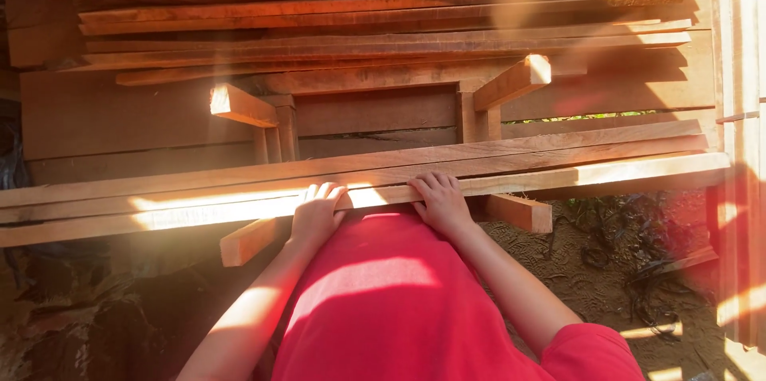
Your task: The person is organizing and stacking thin wooden planks onto a wooden support frame.
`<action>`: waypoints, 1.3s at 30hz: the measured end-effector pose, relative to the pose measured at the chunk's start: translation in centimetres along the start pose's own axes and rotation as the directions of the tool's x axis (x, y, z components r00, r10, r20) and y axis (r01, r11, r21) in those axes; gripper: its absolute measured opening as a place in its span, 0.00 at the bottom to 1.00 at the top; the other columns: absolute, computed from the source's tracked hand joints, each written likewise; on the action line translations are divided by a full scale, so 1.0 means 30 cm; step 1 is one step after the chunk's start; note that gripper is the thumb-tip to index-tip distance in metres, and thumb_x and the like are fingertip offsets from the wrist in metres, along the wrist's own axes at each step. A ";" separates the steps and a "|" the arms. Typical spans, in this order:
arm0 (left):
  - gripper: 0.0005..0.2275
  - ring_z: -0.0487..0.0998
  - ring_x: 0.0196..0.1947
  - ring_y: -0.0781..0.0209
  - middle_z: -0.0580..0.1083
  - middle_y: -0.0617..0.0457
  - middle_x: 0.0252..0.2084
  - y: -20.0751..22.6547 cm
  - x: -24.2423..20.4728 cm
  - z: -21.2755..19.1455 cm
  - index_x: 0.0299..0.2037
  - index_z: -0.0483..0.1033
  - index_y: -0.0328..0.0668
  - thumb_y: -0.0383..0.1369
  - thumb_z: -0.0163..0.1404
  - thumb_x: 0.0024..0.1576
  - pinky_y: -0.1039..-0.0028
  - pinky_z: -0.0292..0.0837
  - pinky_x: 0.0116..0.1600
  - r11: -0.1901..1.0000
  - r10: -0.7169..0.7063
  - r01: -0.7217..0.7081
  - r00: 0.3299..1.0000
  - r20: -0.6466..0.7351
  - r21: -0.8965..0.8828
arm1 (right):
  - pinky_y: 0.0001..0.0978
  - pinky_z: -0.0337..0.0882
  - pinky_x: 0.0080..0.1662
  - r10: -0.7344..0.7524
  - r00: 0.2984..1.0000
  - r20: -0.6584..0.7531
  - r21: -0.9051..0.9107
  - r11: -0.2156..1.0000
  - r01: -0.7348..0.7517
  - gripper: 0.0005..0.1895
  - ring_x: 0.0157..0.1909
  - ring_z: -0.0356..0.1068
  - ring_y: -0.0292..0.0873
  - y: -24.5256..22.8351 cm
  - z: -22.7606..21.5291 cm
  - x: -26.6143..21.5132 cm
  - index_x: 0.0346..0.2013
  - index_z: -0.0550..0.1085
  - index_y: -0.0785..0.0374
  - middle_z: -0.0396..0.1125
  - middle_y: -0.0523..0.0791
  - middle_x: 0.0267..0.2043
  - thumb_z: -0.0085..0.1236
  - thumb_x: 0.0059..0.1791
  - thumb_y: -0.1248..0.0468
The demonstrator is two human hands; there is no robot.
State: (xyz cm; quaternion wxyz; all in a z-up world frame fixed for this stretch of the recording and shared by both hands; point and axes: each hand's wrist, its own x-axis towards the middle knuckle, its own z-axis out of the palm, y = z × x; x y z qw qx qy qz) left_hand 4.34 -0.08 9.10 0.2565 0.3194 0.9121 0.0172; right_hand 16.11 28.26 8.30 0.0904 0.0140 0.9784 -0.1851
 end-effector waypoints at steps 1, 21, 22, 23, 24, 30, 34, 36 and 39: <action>0.22 0.72 0.57 0.56 0.70 0.63 0.57 0.000 -0.004 -0.016 0.61 0.70 0.63 0.45 0.55 0.56 0.64 0.76 0.57 1.000 -0.003 0.003 1.000 0.003 -0.002 | 0.43 0.60 0.61 -0.002 1.000 0.004 0.001 1.000 0.002 0.26 0.63 0.64 0.46 -0.005 -0.012 0.003 0.56 0.73 0.49 0.67 0.39 0.54 0.65 0.44 0.55; 0.22 0.73 0.59 0.52 0.72 0.55 0.56 0.030 0.130 -0.082 0.60 0.72 0.56 0.56 0.43 0.63 0.59 0.69 0.62 0.984 -0.080 0.056 0.987 -0.140 -0.167 | 0.42 0.73 0.46 0.034 0.976 -0.217 0.251 0.968 0.022 0.13 0.48 0.76 0.49 0.010 -0.014 0.051 0.41 0.79 0.53 0.71 0.42 0.46 0.62 0.50 0.50; 0.22 0.73 0.59 0.52 0.72 0.55 0.56 0.034 0.162 -0.092 0.60 0.72 0.56 0.56 0.43 0.63 0.59 0.69 0.62 0.984 -0.081 0.057 0.987 -0.137 -0.170 | 0.42 0.73 0.46 0.034 0.976 -0.213 0.251 0.968 0.021 0.13 0.48 0.76 0.49 0.024 0.009 0.076 0.41 0.79 0.53 0.71 0.42 0.46 0.62 0.50 0.50; 0.23 0.67 0.65 0.55 0.69 0.57 0.61 0.037 0.194 -0.104 0.63 0.69 0.59 0.55 0.43 0.62 0.59 0.65 0.67 0.963 -0.145 0.140 0.989 -0.006 -0.229 | 0.40 0.73 0.45 0.005 0.958 -0.285 0.166 0.985 0.045 0.10 0.50 0.74 0.48 0.037 0.031 0.103 0.39 0.79 0.50 0.71 0.40 0.45 0.63 0.49 0.51; 0.25 0.60 0.71 0.58 0.66 0.59 0.65 0.034 0.226 -0.118 0.67 0.65 0.61 0.55 0.42 0.61 0.59 0.60 0.72 0.933 -0.205 0.233 0.971 0.126 -0.276 | 0.38 0.73 0.45 -0.037 0.935 -0.354 0.079 0.994 0.070 0.08 0.52 0.72 0.47 0.049 0.054 0.138 0.37 0.79 0.47 0.70 0.38 0.44 0.63 0.47 0.52; 0.28 0.72 0.64 0.52 0.73 0.53 0.60 0.054 0.289 -0.070 0.63 0.72 0.51 0.59 0.40 0.63 0.59 0.58 0.71 0.979 -0.121 0.131 0.990 0.069 -0.156 | 0.58 0.57 0.68 0.264 0.953 0.150 0.115 0.952 -0.282 0.30 0.66 0.67 0.53 0.069 -0.008 0.355 0.61 0.73 0.50 0.70 0.47 0.60 0.45 0.54 0.36; 0.28 0.75 0.61 0.55 0.76 0.56 0.56 0.018 0.348 -0.024 0.59 0.73 0.54 0.62 0.31 0.65 0.60 0.61 0.68 0.982 -0.108 0.125 0.986 0.125 -0.142 | 0.49 0.62 0.66 0.325 0.733 0.597 -0.016 0.919 -0.395 0.42 0.66 0.68 0.52 0.058 -0.128 0.449 0.59 0.76 0.46 0.73 0.48 0.59 0.28 0.50 0.26; 0.24 0.77 0.46 0.45 0.79 0.49 0.45 0.035 0.366 -0.035 0.42 0.82 0.45 0.56 0.41 0.63 0.61 0.65 0.58 0.946 -0.160 0.161 0.987 0.026 -0.283 | 0.47 0.72 0.51 0.355 0.672 0.650 -0.045 0.901 -0.432 0.48 0.47 0.74 0.58 0.059 -0.155 0.469 0.38 0.82 0.67 0.76 0.53 0.44 0.33 0.49 0.26; 0.22 0.76 0.43 0.44 0.79 0.52 0.44 0.026 0.363 -0.030 0.39 0.83 0.46 0.54 0.42 0.62 0.61 0.66 0.57 0.930 -0.178 0.169 0.984 0.002 -0.328 | 0.46 0.71 0.54 0.330 0.622 0.710 -0.031 0.897 -0.441 0.45 0.50 0.74 0.56 0.068 -0.154 0.497 0.43 0.82 0.64 0.75 0.51 0.50 0.34 0.49 0.28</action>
